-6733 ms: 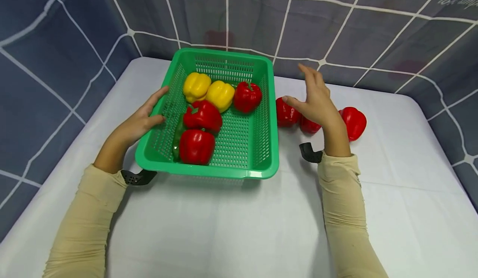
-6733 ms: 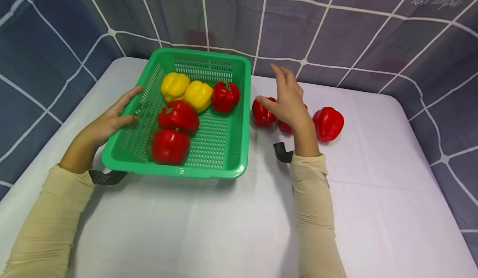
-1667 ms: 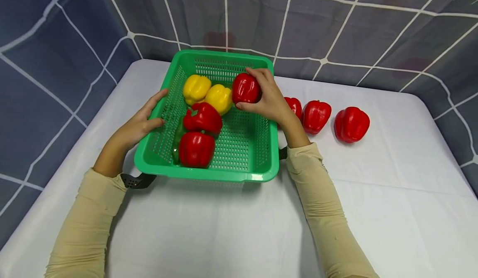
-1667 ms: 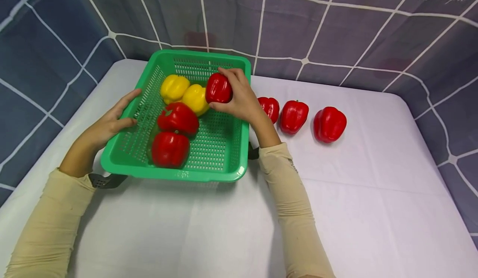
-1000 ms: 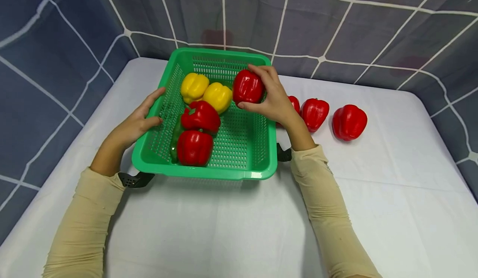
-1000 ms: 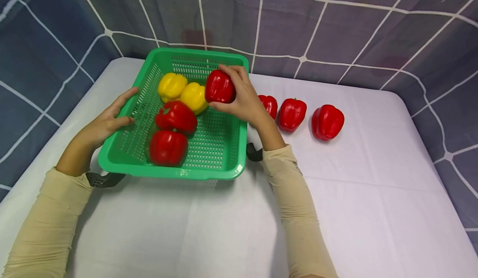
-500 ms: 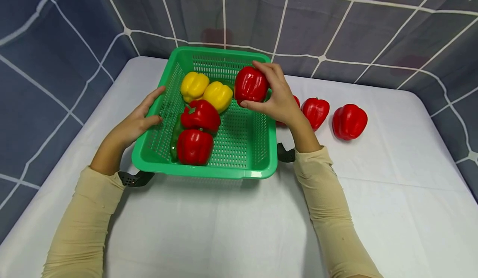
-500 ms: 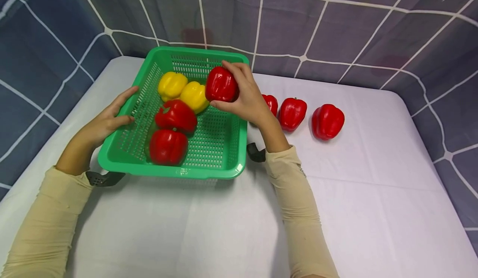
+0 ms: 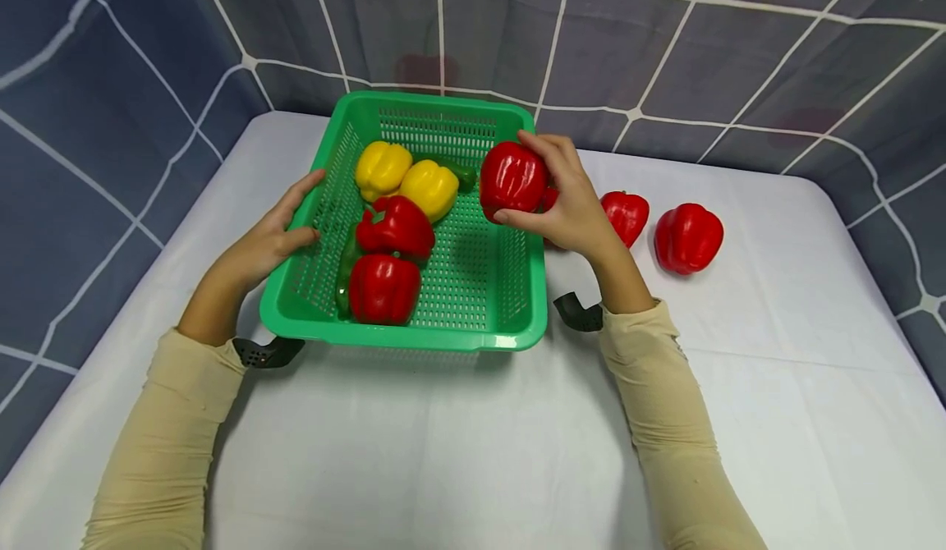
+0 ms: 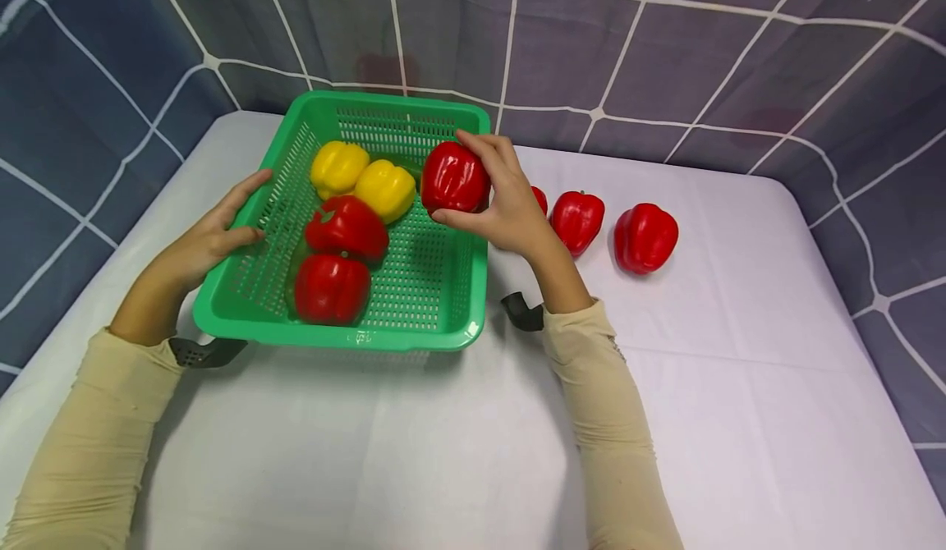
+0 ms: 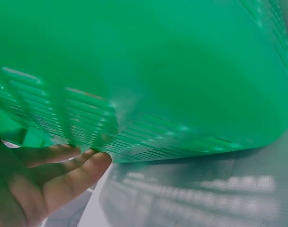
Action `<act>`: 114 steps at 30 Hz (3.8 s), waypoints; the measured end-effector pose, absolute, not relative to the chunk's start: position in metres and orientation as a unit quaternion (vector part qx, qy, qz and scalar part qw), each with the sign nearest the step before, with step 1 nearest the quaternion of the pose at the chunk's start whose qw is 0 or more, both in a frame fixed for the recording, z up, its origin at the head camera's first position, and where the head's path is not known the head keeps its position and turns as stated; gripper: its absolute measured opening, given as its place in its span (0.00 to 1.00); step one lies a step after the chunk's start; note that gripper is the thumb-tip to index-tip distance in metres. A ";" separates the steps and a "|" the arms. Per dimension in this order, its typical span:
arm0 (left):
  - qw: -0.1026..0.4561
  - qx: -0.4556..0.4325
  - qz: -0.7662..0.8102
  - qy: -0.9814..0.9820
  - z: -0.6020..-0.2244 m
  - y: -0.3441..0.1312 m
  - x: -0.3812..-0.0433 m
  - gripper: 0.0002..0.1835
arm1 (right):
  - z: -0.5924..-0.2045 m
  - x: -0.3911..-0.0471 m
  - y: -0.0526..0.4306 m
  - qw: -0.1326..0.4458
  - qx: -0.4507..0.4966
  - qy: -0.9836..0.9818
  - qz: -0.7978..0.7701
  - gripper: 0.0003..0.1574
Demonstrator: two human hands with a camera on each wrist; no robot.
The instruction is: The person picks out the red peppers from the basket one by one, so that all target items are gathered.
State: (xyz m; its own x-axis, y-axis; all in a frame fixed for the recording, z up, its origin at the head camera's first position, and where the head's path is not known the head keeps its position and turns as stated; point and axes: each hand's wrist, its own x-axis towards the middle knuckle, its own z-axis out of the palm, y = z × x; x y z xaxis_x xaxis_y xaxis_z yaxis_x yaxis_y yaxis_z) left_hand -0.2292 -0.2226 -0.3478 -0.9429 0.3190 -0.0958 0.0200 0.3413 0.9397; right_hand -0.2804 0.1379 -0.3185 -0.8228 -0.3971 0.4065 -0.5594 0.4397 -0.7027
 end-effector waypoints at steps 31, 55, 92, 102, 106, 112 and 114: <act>0.132 0.094 0.556 0.815 -0.347 -0.222 -0.231 0.41 | -0.320 -0.247 0.195 0.067 0.236 -0.836 0.490 0.51; 0.133 0.096 0.554 0.816 -0.346 -0.222 -0.228 0.41 | -0.357 -0.240 0.222 0.008 0.268 -0.876 0.401 0.50; 0.133 0.113 0.570 0.803 -0.348 -0.222 -0.229 0.41 | -0.372 -0.242 0.214 -0.047 0.305 -0.894 0.324 0.50; 0.130 0.116 0.566 0.806 -0.348 -0.222 -0.230 0.41 | -0.373 -0.243 0.215 -0.049 0.313 -0.894 0.318 0.52; 0.131 0.117 0.569 0.803 -0.348 -0.222 -0.229 0.41 | -0.374 -0.243 0.215 -0.048 0.317 -0.894 0.314 0.52; 0.133 0.118 0.576 0.798 -0.349 -0.222 -0.229 0.41 | -0.373 -0.243 0.216 -0.064 0.308 -0.899 0.305 0.54; 0.133 0.119 0.578 0.797 -0.348 -0.221 -0.229 0.41 | -0.372 -0.243 0.216 -0.065 0.307 -0.902 0.298 0.55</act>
State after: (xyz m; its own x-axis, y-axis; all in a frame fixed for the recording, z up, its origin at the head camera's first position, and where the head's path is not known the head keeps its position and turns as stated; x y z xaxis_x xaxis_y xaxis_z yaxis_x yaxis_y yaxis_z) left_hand -0.2291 -0.2215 -0.3484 -0.9362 0.3435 -0.0743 0.0361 0.3045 0.9518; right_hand -0.2428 0.2158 -0.3719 -0.8033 -0.5920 0.0656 -0.5146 0.6344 -0.5768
